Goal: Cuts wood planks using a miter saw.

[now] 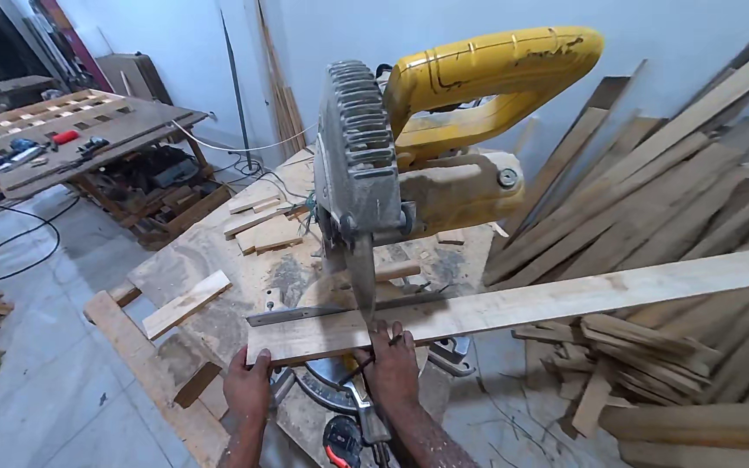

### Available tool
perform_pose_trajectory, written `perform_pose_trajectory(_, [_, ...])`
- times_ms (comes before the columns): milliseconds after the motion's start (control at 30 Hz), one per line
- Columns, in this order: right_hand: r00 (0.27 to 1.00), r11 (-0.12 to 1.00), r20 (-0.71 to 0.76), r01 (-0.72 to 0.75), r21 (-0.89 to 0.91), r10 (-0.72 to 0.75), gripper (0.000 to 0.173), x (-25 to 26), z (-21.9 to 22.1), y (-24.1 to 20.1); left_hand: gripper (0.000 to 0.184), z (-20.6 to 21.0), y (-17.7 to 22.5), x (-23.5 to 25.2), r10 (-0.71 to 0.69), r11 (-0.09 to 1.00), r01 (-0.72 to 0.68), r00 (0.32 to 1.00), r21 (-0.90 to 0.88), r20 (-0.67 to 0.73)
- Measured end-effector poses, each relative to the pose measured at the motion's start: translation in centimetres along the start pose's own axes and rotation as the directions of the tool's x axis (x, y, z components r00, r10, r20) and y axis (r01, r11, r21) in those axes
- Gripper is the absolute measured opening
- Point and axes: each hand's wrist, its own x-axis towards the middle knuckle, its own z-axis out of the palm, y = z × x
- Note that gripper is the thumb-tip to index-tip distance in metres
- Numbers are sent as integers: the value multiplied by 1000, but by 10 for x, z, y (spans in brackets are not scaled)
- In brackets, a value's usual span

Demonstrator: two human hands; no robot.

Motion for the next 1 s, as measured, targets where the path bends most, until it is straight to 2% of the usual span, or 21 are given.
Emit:
perform_pose_trajectory(133, [1000, 1000, -9, 6, -15, -6, 55, 0, -2, 0, 36, 2, -1, 6, -20, 999, 22, 999, -48, 45])
perform_pose_trajectory(433, [998, 989, -49, 36, 145, -29, 49, 2, 5, 9, 32, 0, -2, 9, -25, 982, 41, 995, -184, 92])
perform_pose_trajectory(533, [999, 977, -46, 24, 212, -15, 47, 3, 6, 11, 36, -1, -3, 8, -25, 971, 51, 993, -233, 114])
perform_pose_trajectory(733, [1000, 976, -26, 9, 219, -4, 46, 3, 5, 11, 49, -2, -7, 4, -15, 969, 53, 988, -243, 156])
perform_pose_trajectory(1000, [1000, 971, -22, 0, 240, 6, 44, 2, 4, 10, 40, 0, 2, 10, -71, 972, 88, 994, -216, 85])
